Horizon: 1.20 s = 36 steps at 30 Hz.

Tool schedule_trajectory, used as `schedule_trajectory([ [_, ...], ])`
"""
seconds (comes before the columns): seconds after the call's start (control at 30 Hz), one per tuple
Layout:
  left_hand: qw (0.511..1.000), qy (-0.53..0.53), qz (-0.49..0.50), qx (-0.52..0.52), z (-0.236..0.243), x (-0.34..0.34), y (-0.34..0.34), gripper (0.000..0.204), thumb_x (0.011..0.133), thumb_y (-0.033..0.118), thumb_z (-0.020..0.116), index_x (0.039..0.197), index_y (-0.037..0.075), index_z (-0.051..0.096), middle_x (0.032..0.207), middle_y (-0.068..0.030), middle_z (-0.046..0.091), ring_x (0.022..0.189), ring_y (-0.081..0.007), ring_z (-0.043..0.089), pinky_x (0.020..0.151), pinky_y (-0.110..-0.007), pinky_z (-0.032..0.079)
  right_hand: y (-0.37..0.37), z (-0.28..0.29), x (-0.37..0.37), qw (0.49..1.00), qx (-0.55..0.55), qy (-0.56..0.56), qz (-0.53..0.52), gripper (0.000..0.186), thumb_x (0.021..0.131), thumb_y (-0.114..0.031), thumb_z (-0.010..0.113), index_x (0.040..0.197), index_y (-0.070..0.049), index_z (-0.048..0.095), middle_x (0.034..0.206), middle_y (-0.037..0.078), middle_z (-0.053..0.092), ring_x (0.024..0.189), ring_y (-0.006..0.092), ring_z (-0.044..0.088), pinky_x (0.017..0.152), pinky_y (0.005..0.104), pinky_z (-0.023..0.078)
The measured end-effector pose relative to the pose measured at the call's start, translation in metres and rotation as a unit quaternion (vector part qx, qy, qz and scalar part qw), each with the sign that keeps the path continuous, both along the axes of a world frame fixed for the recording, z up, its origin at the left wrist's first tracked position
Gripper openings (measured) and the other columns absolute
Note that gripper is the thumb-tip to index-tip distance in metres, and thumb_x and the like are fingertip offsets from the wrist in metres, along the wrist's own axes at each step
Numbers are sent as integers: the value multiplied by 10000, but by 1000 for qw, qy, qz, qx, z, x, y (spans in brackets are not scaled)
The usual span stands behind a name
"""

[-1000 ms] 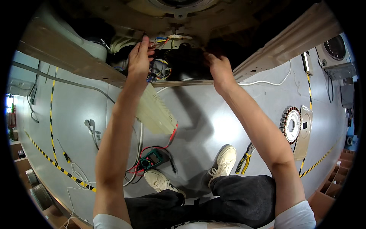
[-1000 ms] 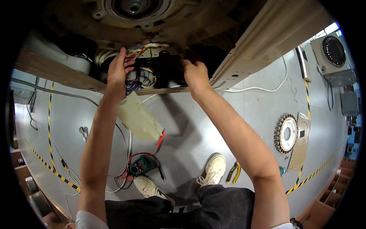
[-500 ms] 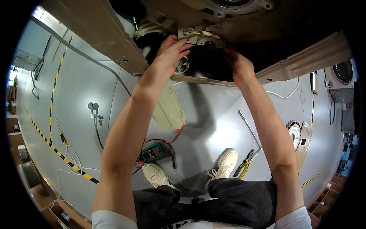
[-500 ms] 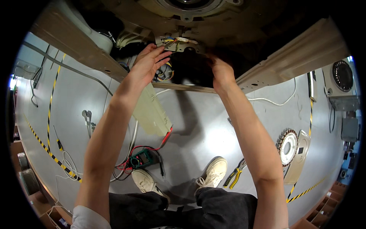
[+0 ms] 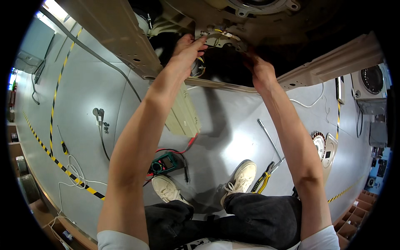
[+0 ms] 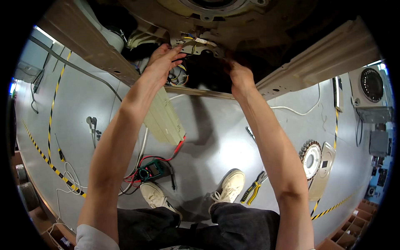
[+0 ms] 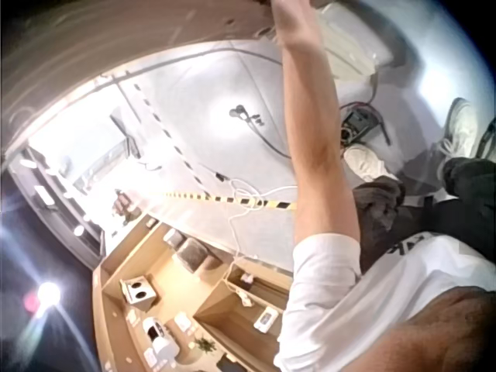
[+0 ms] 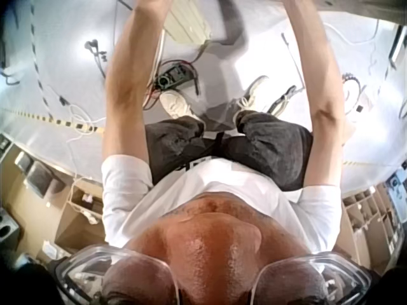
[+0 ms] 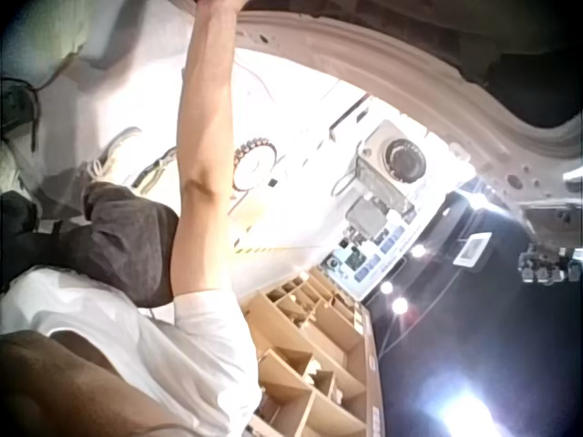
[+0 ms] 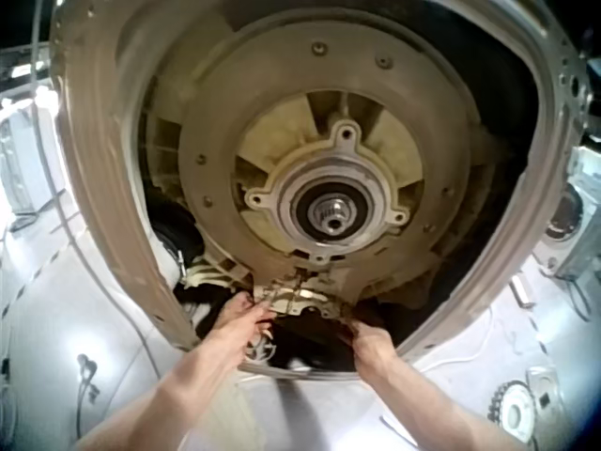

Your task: The person tests components of a disassembled washing machine using a multimeter, disconnects wiring and a component by hand, and opens a plastic control box to inspect the internal circuitry.

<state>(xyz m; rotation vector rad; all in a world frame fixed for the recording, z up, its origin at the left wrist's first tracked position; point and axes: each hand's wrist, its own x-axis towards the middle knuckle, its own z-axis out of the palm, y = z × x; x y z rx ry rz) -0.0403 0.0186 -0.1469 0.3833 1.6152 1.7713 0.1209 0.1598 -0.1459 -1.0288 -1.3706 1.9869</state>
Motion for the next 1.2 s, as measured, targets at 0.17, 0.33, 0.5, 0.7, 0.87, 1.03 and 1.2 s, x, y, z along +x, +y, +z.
schedule_trajectory([
  [0.17, 1000, 14, 0, 0, -2, -2, 5, 208, 907, 191, 636, 1056, 82, 540, 1052, -28, 603, 964, -131, 591, 808, -270, 471, 5, -2, -4, 1000, -4, 9, -5, 298, 926, -236, 607, 1155, -45, 600, 1126, 81, 625, 1032, 197, 572, 909, 353, 444],
  [0.33, 1000, -13, 20, 4, -9, 4, 10, 354, 878, 202, 678, 1131, 62, 474, 1128, -72, 586, 1057, -165, 557, 898, -306, 446, 1, -2, 4, 997, -56, 59, 10, 257, 915, -133, 558, 1161, -59, 577, 1107, 69, 629, 1043, 201, 573, 902, 359, 448],
  [0.5, 999, -9, -40, -3, -1, 13, 7, 397, 894, 279, 654, 1153, 68, 439, 1148, -94, 591, 1165, -192, 516, 999, -361, 370, 2, -1, 9, 996, -53, 76, 21, 271, 908, -130, 525, 1159, -46, 582, 1117, 68, 626, 1067, 186, 552, 941, 329, 411],
  [0.7, 995, 31, -75, -51, -1, 2, -7, 318, 870, 297, 679, 1047, 100, 504, 1062, -37, 624, 1102, -125, 528, 922, -316, 386, -11, -1, 10, 995, 64, -37, 73, 307, 914, -168, 540, 1167, 3, 570, 1159, 87, 607, 1086, 182, 544, 965, 316, 401],
  [0.87, 991, 60, -91, -79, -1, -7, -5, 332, 844, 280, 705, 1062, 101, 529, 1042, -22, 613, 1045, -116, 532, 907, -304, 386, -5, -16, 11, 941, 231, -238, 70, 371, 892, -141, 562, 1203, 53, 506, 1180, 118, 601, 1041, 215, 579, 911, 333, 465],
  [1.03, 995, 56, -47, -69, -11, -15, -13, 557, 822, 280, 719, 1272, 49, 486, 1191, -64, 573, 1125, -186, 503, 963, -317, 379, -67, -36, 37, 792, 560, -214, 116, 469, 699, -108, 575, 1132, 58, 506, 1066, 244, 547, 1023, 388, 520, 884, 467, 434],
  [1.2, 994, 65, -57, -62, -6, -8, -13, 595, 869, 263, 671, 1343, 7, 419, 1228, -91, 560, 1178, -191, 493, 1016, -306, 352, -89, -67, 62, 647, 675, -276, 224, 619, 783, -165, 539, 1328, 90, 391, 1391, 283, 370, 1335, 409, 314, 1127, 530, 169],
])
